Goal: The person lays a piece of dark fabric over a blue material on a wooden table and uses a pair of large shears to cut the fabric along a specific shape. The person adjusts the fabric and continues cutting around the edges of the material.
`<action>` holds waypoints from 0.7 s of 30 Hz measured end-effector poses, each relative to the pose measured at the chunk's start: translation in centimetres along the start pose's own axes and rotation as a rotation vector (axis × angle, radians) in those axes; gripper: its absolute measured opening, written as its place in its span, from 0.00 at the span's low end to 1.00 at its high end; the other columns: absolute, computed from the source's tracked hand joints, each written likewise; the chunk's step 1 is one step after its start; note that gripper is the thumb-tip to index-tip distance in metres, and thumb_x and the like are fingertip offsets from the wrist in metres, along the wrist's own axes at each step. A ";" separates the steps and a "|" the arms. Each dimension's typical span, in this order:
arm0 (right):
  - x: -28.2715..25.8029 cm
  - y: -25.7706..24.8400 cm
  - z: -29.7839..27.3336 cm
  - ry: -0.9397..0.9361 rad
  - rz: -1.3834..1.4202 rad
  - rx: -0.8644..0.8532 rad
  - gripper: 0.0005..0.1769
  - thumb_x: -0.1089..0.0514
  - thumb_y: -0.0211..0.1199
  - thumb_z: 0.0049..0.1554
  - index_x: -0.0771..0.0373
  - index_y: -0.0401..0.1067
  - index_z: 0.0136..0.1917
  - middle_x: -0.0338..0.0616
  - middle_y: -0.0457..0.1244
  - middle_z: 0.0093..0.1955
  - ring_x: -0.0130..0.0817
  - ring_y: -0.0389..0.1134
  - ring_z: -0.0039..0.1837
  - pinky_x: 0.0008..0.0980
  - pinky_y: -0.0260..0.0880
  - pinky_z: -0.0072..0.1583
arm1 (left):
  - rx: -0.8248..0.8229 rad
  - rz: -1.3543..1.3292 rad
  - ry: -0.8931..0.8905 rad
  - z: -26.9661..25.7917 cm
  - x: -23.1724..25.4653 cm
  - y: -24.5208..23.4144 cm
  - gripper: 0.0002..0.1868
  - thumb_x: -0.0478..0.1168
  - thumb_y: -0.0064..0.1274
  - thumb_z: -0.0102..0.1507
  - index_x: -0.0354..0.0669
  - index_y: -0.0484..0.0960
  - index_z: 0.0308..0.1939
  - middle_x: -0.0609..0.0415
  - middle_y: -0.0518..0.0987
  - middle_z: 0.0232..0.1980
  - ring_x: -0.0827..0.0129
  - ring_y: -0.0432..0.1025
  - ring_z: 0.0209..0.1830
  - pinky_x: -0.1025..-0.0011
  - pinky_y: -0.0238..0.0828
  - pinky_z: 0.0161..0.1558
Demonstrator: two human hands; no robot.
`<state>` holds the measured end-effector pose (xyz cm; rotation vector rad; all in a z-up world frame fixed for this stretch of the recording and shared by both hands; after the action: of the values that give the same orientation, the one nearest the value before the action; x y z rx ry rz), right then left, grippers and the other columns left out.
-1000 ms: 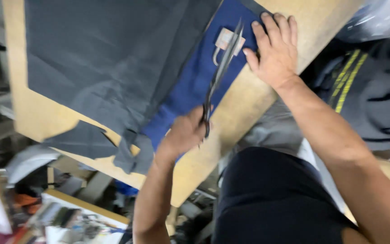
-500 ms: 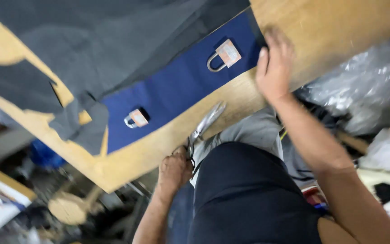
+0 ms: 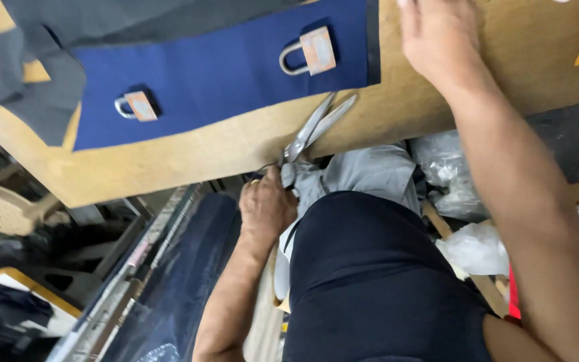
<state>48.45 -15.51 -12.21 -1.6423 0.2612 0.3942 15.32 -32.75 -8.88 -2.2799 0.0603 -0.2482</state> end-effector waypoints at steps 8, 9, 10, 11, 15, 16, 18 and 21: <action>-1.9 -0.3 -7.5 0.511 0.524 -0.415 0.18 0.57 0.49 0.71 0.65 0.70 0.68 0.51 0.68 0.62 0.41 0.69 0.60 0.38 0.69 0.60 | -0.177 -0.150 0.027 -1.0 4.9 4.1 0.15 0.48 0.49 0.59 0.42 0.69 0.41 0.42 0.81 0.30 0.39 0.76 0.31 0.48 0.72 0.41; -2.2 -0.5 -7.7 0.360 0.464 -0.296 0.17 0.58 0.53 0.71 0.67 0.74 0.68 0.52 0.71 0.59 0.41 0.71 0.55 0.38 0.70 0.56 | -0.196 -0.185 0.040 -1.0 5.2 4.2 0.14 0.47 0.48 0.60 0.41 0.69 0.40 0.42 0.80 0.31 0.39 0.75 0.31 0.49 0.71 0.41; -2.3 0.1 -7.9 0.357 0.461 -0.302 0.17 0.58 0.53 0.71 0.67 0.74 0.68 0.52 0.71 0.59 0.41 0.71 0.55 0.38 0.70 0.56 | -0.196 -0.191 0.037 -1.1 5.1 4.3 0.14 0.47 0.48 0.60 0.41 0.69 0.40 0.42 0.80 0.31 0.39 0.75 0.31 0.49 0.71 0.41; -3.7 -0.1 -7.6 0.154 0.271 -0.248 0.18 0.59 0.59 0.69 0.68 0.72 0.70 0.57 0.68 0.64 0.49 0.68 0.62 0.46 0.68 0.62 | -0.245 -0.262 0.045 -1.4 5.1 4.6 0.14 0.47 0.48 0.60 0.41 0.67 0.39 0.41 0.79 0.30 0.37 0.75 0.31 0.47 0.71 0.39; -6.5 0.3 -7.6 -0.311 -0.180 0.028 0.20 0.54 0.78 0.60 0.61 0.80 0.63 0.44 0.67 0.62 0.40 0.67 0.57 0.37 0.73 0.59 | -0.425 -0.454 0.050 -3.0 4.7 3.6 0.13 0.46 0.43 0.63 0.41 0.64 0.40 0.37 0.80 0.33 0.31 0.74 0.34 0.41 0.68 0.39; -6.3 0.5 -7.1 -0.317 -0.183 0.031 0.20 0.54 0.78 0.60 0.61 0.80 0.63 0.44 0.67 0.62 0.40 0.67 0.57 0.37 0.73 0.59 | -0.419 -0.457 0.050 -2.9 4.5 3.3 0.13 0.46 0.43 0.63 0.41 0.64 0.40 0.37 0.80 0.33 0.31 0.74 0.34 0.41 0.68 0.39; -6.7 0.2 -7.0 -0.402 -0.195 0.138 0.09 0.58 0.78 0.61 0.58 0.80 0.54 0.40 0.68 0.56 0.38 0.68 0.51 0.35 0.73 0.52 | -0.540 -0.568 0.032 -3.4 4.3 3.4 0.10 0.45 0.41 0.62 0.42 0.64 0.39 0.35 0.78 0.29 0.28 0.72 0.32 0.44 0.67 0.40; -6.4 0.4 -6.1 -0.393 -0.125 0.093 0.04 0.58 0.70 0.67 0.60 0.81 0.51 0.42 0.68 0.54 0.39 0.70 0.52 0.36 0.74 0.52 | -0.675 -0.660 -0.031 -3.0 5.3 2.2 0.13 0.46 0.40 0.65 0.41 0.66 0.43 0.34 0.80 0.36 0.32 0.74 0.39 0.47 0.66 0.44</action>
<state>43.06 -21.99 -9.51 -1.4461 -0.1159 0.5893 19.98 -37.08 -7.80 -2.9077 -0.7379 -0.6037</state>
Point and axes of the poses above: each hand's wrist, its own z-axis towards the middle knuckle, its own y-axis out of the palm, x = y × z, the point moved 8 cm from there along z, towards the middle knuckle
